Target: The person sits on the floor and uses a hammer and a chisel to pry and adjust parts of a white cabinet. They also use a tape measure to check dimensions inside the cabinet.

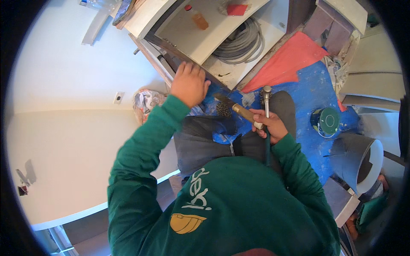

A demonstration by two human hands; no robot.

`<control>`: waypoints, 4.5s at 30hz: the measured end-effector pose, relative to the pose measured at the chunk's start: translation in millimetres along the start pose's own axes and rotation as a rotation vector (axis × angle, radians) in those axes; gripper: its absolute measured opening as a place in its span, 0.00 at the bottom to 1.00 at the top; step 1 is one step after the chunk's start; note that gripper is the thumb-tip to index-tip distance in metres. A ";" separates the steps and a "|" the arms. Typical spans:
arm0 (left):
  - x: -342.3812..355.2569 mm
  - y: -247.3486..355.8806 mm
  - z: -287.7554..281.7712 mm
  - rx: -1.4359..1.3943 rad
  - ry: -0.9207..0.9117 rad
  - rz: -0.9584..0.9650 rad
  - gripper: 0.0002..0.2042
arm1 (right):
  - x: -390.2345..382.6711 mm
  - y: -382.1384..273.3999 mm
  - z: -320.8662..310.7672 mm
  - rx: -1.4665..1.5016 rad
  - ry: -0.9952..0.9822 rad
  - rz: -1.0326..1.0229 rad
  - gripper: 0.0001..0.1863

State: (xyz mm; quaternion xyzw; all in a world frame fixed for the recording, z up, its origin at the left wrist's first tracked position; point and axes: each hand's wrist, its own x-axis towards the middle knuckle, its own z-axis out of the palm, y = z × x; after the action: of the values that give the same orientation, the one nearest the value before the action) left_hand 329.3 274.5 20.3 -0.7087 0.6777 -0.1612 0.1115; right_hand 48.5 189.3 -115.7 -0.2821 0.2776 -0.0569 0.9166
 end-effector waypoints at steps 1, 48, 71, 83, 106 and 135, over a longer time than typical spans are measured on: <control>19.2 -2.3 -0.4 0.090 -0.132 -0.022 0.20 | -0.6 -0.1 -0.5 -0.017 0.019 0.002 0.23; 63.6 -46.2 13.5 0.054 -0.532 -0.231 0.14 | -0.3 17.1 2.8 0.246 0.025 -0.064 0.26; 77.7 -56.0 25.8 -0.115 -0.413 -0.372 0.13 | -2.4 17.7 2.3 0.161 0.025 -0.082 0.28; 52.3 -42.4 13.9 -0.331 -0.280 -0.213 0.11 | -3.1 14.8 5.6 0.212 0.044 -0.076 0.27; -125.7 43.6 20.4 -1.515 0.105 -0.765 0.23 | 1.9 15.6 10.2 -0.034 0.076 -0.054 0.26; -154.6 97.9 13.2 -1.226 0.216 -0.337 0.06 | -49.3 -5.7 72.7 -0.395 -0.036 -0.169 0.33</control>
State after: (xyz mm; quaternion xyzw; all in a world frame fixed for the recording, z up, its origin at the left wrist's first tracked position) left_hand 239.2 422.1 -40.7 -0.7204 0.5338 0.1695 -0.4091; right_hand 46.7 232.8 -39.1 -0.4795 0.2424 -0.0728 0.8403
